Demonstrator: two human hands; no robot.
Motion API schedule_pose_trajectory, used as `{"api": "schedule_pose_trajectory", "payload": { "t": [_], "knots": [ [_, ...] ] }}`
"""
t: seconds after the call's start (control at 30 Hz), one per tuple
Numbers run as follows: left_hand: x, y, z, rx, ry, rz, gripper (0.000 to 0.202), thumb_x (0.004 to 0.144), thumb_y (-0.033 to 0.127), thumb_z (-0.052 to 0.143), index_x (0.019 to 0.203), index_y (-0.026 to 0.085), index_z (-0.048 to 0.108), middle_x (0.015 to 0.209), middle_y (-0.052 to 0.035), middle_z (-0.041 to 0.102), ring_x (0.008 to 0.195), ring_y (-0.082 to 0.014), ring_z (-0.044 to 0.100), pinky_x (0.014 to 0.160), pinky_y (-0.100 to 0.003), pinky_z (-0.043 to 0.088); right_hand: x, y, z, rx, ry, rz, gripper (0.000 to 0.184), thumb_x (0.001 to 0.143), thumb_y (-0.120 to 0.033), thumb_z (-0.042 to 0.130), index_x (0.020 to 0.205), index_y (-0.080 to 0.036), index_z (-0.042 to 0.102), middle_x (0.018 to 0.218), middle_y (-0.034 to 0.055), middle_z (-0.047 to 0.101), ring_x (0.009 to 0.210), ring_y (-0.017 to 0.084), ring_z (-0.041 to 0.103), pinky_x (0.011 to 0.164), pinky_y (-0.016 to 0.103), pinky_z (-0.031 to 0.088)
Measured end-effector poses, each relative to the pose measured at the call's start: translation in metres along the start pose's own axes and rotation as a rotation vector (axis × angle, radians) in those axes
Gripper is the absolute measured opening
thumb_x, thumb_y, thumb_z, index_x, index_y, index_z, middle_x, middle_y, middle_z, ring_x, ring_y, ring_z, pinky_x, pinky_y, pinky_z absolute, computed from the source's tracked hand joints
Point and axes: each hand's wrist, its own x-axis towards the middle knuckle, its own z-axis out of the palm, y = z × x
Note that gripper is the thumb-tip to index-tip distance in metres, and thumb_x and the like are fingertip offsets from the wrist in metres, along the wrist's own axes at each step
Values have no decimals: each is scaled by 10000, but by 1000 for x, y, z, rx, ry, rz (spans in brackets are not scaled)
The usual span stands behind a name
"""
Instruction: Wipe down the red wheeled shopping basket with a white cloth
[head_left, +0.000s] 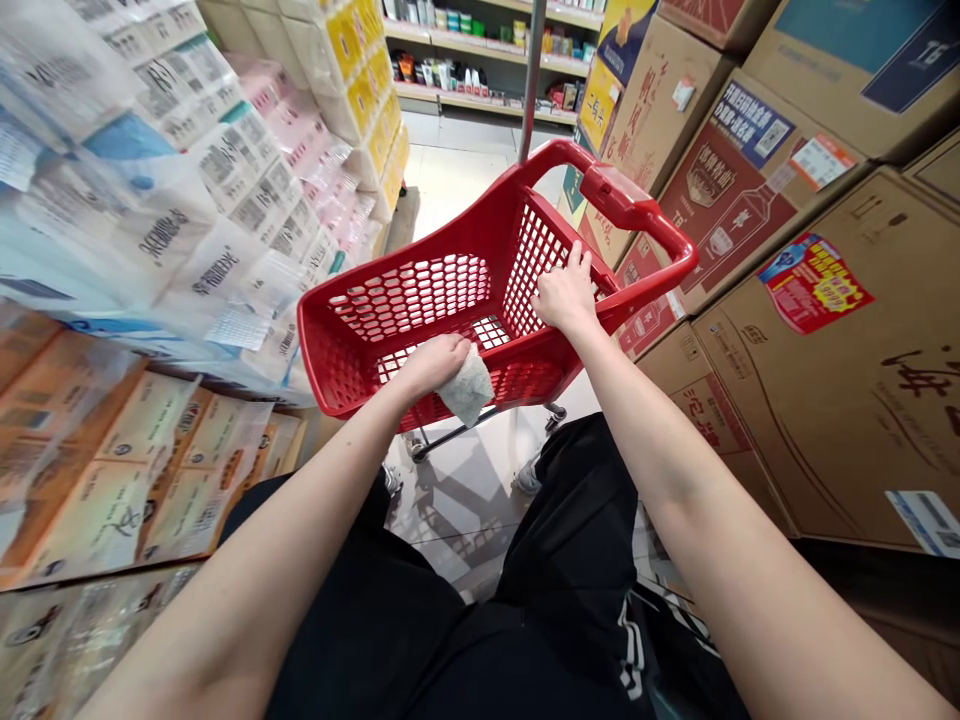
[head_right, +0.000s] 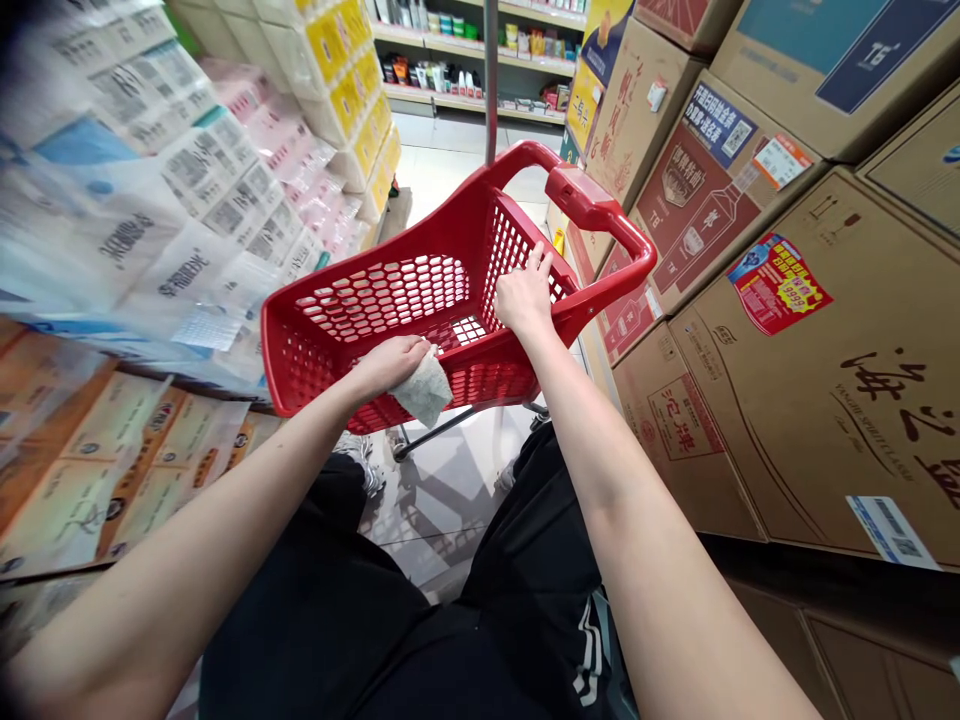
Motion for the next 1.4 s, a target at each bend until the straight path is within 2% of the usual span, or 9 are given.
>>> {"api": "schedule_pose_trajectory", "payload": {
  "t": [0.17, 0.27, 0.53, 0.63, 0.77, 0.93, 1.03, 1.13, 1.4],
  "knots": [
    [-28, 8, 9, 195, 242, 12, 554, 1007, 456, 178, 927, 174, 648, 914, -108, 721, 806, -242, 661, 645, -319, 392, 0, 1, 4, 30, 51, -10, 395, 889, -284, 461, 998, -41, 753, 1108, 253, 693, 1476, 455, 92, 1112, 713, 31],
    [-40, 11, 14, 255, 320, 68, 553, 1018, 445, 165, 912, 167, 632, 881, -110, 704, 785, -235, 652, 630, -323, 370, -2, 1, 3, 22, 48, -12, 392, 890, -276, 460, 1012, -41, 750, 1082, 249, 700, 1473, 448, 122, 1115, 705, 67],
    [-47, 0, 19, 68, 517, 230, 494, 1035, 415, 187, 866, 180, 587, 850, -90, 658, 809, -194, 611, 705, -311, 400, -6, 0, -1, 27, 57, -16, 387, 880, -258, 458, 1016, -42, 748, 1093, 251, 699, 1475, 430, 155, 1128, 684, 90],
    [-48, -1, 17, 38, 450, 275, 467, 1033, 439, 208, 913, 183, 581, 878, -81, 664, 811, -193, 616, 709, -305, 413, -6, 0, 0, 31, 57, -15, 384, 878, -258, 459, 1013, -46, 749, 1090, 249, 700, 1473, 428, 166, 1126, 682, 98],
    [-45, 1, 14, 148, 273, 315, 407, 1018, 478, 286, 1125, 192, 555, 1009, -77, 691, 874, -216, 652, 700, -301, 431, -7, 0, -1, 35, 52, -10, 389, 877, -257, 457, 1020, -41, 747, 1104, 254, 695, 1475, 428, 160, 1128, 675, 90],
    [-31, 4, 8, 344, 82, 296, 374, 992, 482, 379, 980, 179, 597, 971, -90, 703, 861, -240, 675, 670, -298, 436, -8, -1, -4, 42, 31, -5, 390, 879, -258, 448, 1010, -44, 747, 1115, 254, 694, 1477, 425, 152, 1138, 661, 73],
    [-26, 6, 3, 387, 17, 288, 365, 985, 484, 395, 981, 186, 605, 966, -83, 714, 875, -237, 682, 664, -283, 429, -8, -1, -5, 41, 20, -9, 393, 880, -255, 443, 1013, -44, 747, 1111, 248, 698, 1472, 431, 160, 1136, 662, 65],
    [-26, 7, 1, 388, 7, 283, 387, 984, 510, 369, 990, 205, 607, 942, -69, 719, 856, -227, 682, 647, -276, 413, -8, -1, -5, 34, 22, -14, 400, 879, -264, 445, 1026, -43, 744, 1097, 242, 704, 1472, 431, 157, 1133, 670, 59],
    [-36, 5, 6, 281, 135, 244, 466, 955, 600, 346, 904, 224, 616, 887, -69, 710, 783, -220, 655, 613, -284, 358, -10, -2, -9, 22, 6, 0, 396, 879, -291, 465, 1038, -56, 742, 1129, 242, 693, 1484, 417, 130, 1135, 678, 63]
  ]
}}
